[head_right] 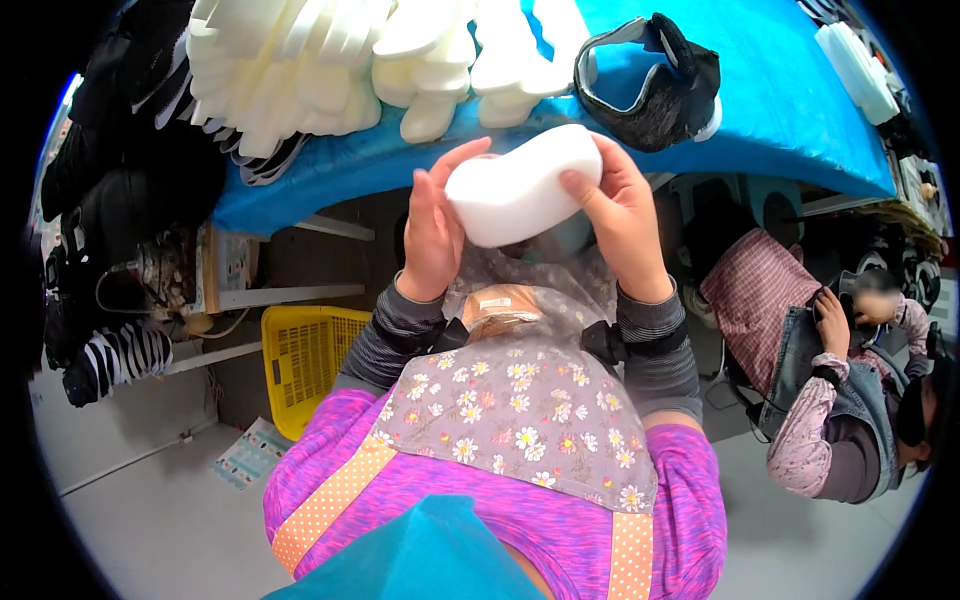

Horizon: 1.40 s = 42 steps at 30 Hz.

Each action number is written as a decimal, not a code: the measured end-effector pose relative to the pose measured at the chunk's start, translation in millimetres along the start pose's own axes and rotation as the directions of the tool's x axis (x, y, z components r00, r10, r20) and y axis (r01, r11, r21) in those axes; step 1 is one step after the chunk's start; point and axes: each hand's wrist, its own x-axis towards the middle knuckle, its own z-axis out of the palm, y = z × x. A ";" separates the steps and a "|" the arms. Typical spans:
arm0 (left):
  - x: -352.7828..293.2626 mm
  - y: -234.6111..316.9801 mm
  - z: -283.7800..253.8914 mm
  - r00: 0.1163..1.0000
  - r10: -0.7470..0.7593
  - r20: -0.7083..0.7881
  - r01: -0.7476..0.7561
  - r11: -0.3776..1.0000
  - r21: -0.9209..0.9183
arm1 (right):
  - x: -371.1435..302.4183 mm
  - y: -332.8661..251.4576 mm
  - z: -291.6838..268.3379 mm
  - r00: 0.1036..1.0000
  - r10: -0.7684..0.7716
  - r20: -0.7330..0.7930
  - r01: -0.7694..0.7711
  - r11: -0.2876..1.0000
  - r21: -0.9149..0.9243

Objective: Manually inserting foam padding and liners into shoe uppers at a factory workstation.

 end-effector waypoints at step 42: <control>146.5 -44.9 51.5 0.805 0.398 0.440 -0.499 0.052 0.865 | 112.8 -70.4 -30.3 0.977 -0.185 -0.105 0.181 0.982 -0.048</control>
